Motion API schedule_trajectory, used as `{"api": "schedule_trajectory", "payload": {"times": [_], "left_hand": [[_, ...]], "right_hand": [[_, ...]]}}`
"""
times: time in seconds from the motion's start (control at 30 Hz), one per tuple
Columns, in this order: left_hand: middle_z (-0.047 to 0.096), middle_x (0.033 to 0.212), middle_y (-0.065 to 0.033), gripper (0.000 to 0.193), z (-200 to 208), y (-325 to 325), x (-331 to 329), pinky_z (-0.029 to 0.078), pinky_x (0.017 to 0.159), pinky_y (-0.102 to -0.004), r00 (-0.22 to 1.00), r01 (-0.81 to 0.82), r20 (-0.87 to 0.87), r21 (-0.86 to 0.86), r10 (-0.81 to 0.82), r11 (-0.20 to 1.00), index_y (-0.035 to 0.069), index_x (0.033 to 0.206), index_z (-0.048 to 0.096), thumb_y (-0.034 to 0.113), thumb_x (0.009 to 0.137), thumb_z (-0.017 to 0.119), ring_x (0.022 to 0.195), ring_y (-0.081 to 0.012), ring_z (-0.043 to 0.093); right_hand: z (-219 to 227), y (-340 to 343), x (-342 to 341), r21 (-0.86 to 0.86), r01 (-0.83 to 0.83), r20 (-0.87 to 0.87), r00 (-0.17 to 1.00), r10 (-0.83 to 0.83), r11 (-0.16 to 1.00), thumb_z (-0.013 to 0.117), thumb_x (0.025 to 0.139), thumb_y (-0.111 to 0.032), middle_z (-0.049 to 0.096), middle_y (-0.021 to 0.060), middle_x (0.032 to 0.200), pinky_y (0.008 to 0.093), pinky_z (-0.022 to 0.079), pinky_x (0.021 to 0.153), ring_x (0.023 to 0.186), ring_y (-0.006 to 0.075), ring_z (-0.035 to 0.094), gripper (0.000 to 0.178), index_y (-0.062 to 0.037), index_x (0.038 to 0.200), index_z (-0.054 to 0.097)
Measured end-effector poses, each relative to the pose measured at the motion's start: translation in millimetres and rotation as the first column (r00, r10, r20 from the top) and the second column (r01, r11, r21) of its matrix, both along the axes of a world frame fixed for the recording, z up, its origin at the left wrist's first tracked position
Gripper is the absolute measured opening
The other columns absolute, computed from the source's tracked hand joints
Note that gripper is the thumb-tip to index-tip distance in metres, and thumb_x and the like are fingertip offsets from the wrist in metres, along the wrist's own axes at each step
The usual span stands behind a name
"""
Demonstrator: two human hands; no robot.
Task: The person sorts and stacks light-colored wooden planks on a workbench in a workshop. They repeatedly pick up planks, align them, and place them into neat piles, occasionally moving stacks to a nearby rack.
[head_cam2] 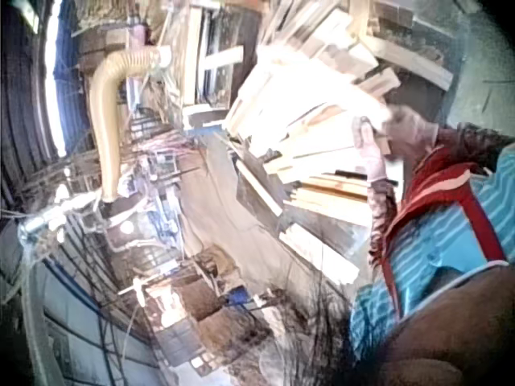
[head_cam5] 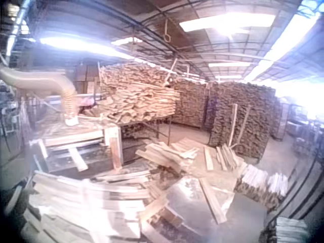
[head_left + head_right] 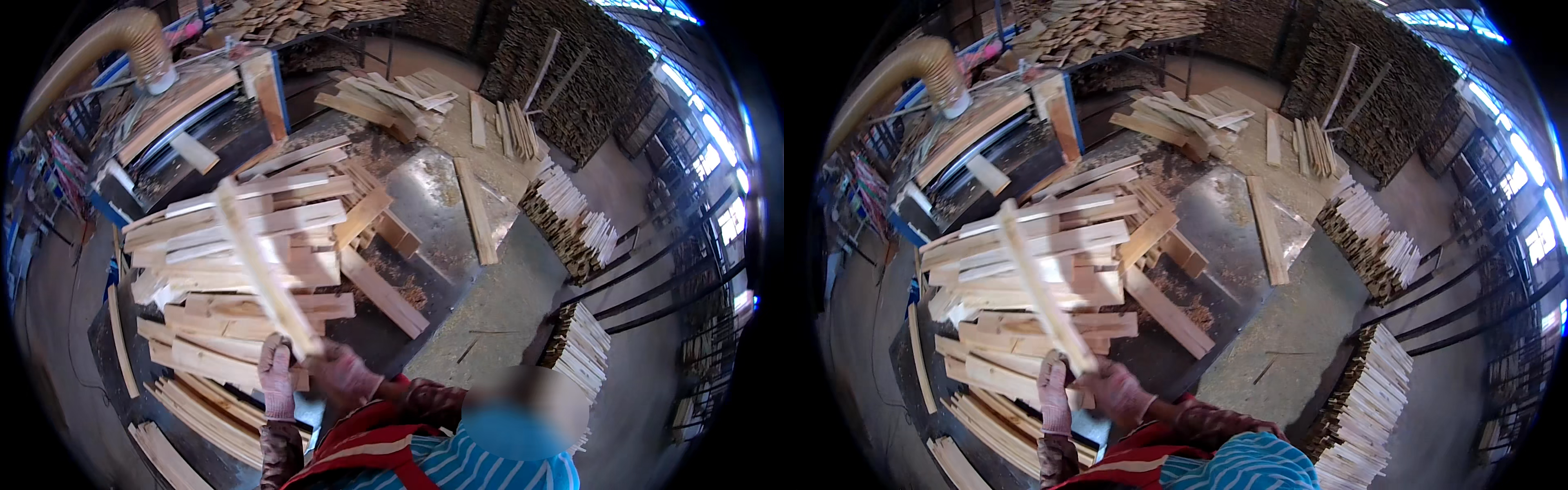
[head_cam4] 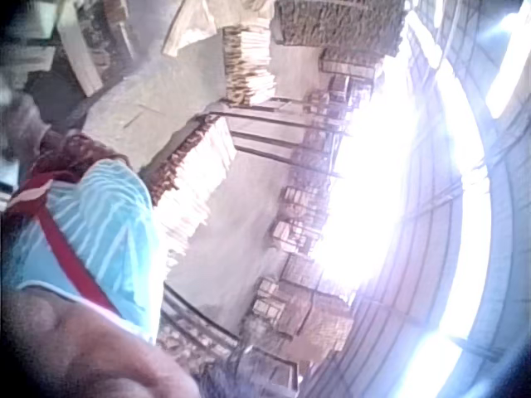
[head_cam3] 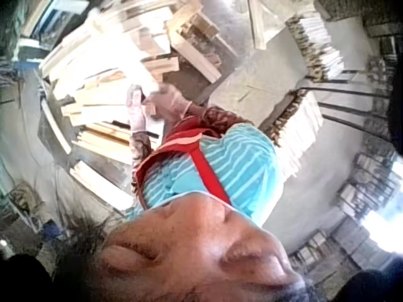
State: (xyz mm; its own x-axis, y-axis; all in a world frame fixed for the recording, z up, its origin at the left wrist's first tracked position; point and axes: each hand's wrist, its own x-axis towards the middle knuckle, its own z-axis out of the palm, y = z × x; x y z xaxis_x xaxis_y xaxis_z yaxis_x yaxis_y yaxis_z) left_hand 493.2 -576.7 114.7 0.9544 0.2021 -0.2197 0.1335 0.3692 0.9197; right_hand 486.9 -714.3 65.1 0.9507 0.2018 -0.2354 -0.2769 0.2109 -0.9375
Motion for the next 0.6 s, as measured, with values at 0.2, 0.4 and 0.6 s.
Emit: {"api": "schedule_trajectory", "payload": {"times": [0.2, 0.4, 0.6], "left_hand": [[0.055, 0.076, 0.0022, 0.02, -119.4, 18.0, -41.1, 0.042, 0.06, -0.0269, 0.926, 0.17, -0.376, 0.317, -0.041, 0.933, 0.003, 0.097, 0.066, 0.023, 0.094, 0.063, 0.066, -0.0093, 0.049], [0.064, 0.073, -0.0113, 0.035, -185.3, 49.5, -140.3, 0.048, 0.065, -0.0348, 0.778, 0.405, -0.621, 0.613, 0.097, 0.678, 0.0, 0.083, 0.069, 0.035, 0.082, 0.065, 0.067, -0.0187, 0.058], [0.066, 0.096, -0.008, 0.041, -155.4, 45.7, -130.7, 0.053, 0.064, -0.0378, 0.472, 0.302, -0.86, 0.364, 0.194, 0.881, 0.004, 0.113, 0.067, 0.034, 0.086, 0.065, 0.082, -0.0221, 0.06]], "right_hand": [[-60.0, -251.4, 102.8, -0.378, 0.55, 0.132, 0.828, -0.544, 0.745, 0.067, 0.092, -0.02, 0.066, 0.0023, 0.075, 0.0353, 0.052, 0.061, 0.068, 0.0143, 0.062, 0.017, -0.0046, 0.099, 0.067], [-113.5, -488.1, 144.2, -0.908, 0.347, 0.211, 0.863, -0.459, 0.234, 0.07, 0.083, -0.037, 0.069, 0.0184, 0.101, 0.0448, 0.053, 0.082, 0.096, 0.0376, 0.066, 0.036, -0.0119, 0.109, 0.068], [-52.0, -441.3, 221.9, -0.974, 0.183, 0.157, 0.969, -0.189, 0.132, 0.07, 0.084, -0.045, 0.058, 0.0222, 0.132, 0.0439, 0.046, 0.101, 0.121, 0.04, 0.055, 0.07, -0.0016, 0.136, 0.05]]}}
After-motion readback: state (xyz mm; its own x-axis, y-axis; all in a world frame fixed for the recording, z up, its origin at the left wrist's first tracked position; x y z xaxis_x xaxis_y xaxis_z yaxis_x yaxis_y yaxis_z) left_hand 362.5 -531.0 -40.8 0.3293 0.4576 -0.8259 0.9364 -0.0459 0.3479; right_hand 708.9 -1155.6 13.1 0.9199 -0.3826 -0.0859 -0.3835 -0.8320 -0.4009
